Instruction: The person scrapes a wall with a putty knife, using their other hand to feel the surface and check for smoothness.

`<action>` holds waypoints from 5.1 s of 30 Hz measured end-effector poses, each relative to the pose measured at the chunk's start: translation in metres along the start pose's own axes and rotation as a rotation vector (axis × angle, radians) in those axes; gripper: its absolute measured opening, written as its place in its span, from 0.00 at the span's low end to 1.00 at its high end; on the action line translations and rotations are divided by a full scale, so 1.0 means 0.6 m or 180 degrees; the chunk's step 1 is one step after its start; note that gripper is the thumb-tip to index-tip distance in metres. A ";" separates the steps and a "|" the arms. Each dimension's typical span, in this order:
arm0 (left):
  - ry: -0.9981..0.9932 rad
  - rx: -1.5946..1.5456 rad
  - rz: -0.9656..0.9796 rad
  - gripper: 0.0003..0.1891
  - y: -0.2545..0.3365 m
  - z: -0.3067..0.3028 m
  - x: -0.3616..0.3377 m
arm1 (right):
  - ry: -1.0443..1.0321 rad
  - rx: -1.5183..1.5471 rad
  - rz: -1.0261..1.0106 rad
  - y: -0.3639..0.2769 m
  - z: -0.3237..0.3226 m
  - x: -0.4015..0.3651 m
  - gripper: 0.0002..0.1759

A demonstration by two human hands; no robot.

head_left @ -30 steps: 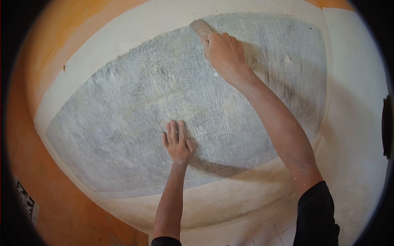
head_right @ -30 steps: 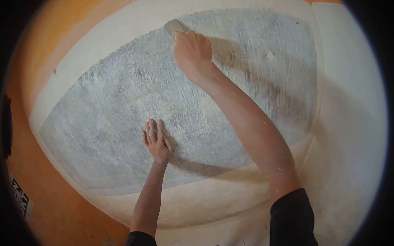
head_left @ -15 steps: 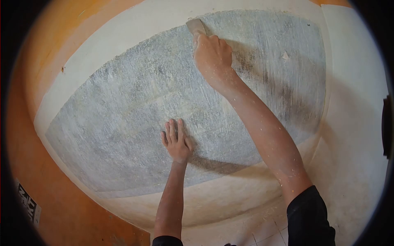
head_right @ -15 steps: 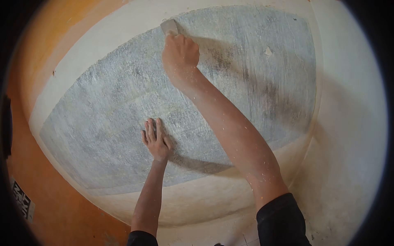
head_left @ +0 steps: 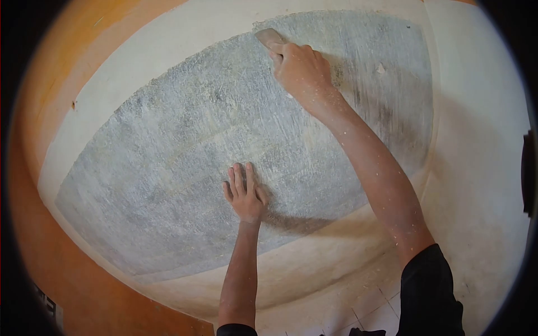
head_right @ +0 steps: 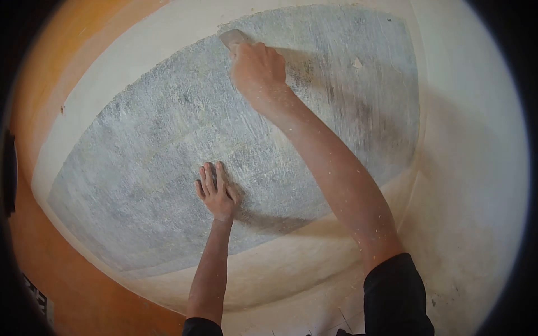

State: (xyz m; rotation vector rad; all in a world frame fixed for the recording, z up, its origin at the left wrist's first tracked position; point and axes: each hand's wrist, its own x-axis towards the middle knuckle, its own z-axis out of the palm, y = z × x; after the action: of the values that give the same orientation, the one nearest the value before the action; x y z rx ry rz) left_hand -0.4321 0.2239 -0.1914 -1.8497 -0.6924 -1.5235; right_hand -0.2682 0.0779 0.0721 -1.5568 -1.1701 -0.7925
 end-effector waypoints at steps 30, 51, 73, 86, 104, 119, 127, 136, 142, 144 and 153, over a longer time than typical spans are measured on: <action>-0.0038 -0.0242 0.0127 0.29 -0.018 0.003 -0.015 | 0.0800 -0.0366 0.0331 0.061 0.011 0.037 0.19; 0.0077 -0.0149 0.0133 0.28 -0.017 0.016 -0.023 | 0.0273 -0.0479 0.0607 0.153 -0.066 0.043 0.21; -0.1268 -0.0642 -0.1930 0.36 0.128 -0.053 -0.140 | 0.0218 0.0603 -0.0176 0.332 0.049 -0.298 0.30; -0.1807 -0.1413 -0.2077 0.40 0.077 -0.096 -0.165 | -0.0258 -0.0188 -0.1060 0.081 -0.006 -0.009 0.17; -0.2573 -0.1580 -0.1782 0.42 0.051 -0.110 -0.160 | 0.0531 -0.0258 -0.1433 0.021 0.012 0.027 0.16; -0.2507 -0.1780 -0.1712 0.41 0.045 -0.119 -0.158 | 0.0233 -0.0099 -0.0783 -0.018 0.006 0.014 0.17; -0.2490 -0.1970 -0.1853 0.41 0.050 -0.131 -0.159 | 0.0505 -0.0008 -0.0551 -0.046 0.033 0.001 0.17; -0.2027 -0.2216 -0.2019 0.38 0.065 -0.151 -0.125 | 0.0121 0.0104 -0.0203 -0.065 0.031 -0.007 0.19; -0.1326 -0.4859 -0.2363 0.31 0.036 -0.152 0.056 | -0.0049 0.0495 0.0042 -0.058 0.073 -0.071 0.23; -0.1356 -0.5167 -0.2131 0.34 0.038 -0.155 0.165 | -0.0250 0.0573 0.0114 -0.070 0.076 -0.073 0.23; -0.0850 -0.2917 -0.1375 0.32 0.101 -0.065 0.304 | -0.0566 0.1897 -0.0877 0.038 0.095 -0.053 0.24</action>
State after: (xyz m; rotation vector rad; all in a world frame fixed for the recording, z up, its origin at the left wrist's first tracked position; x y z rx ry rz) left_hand -0.3782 0.1549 -0.0162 -2.7445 -0.5725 -2.1189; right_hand -0.2602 0.1219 0.0192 -0.9958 -1.5990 -0.4186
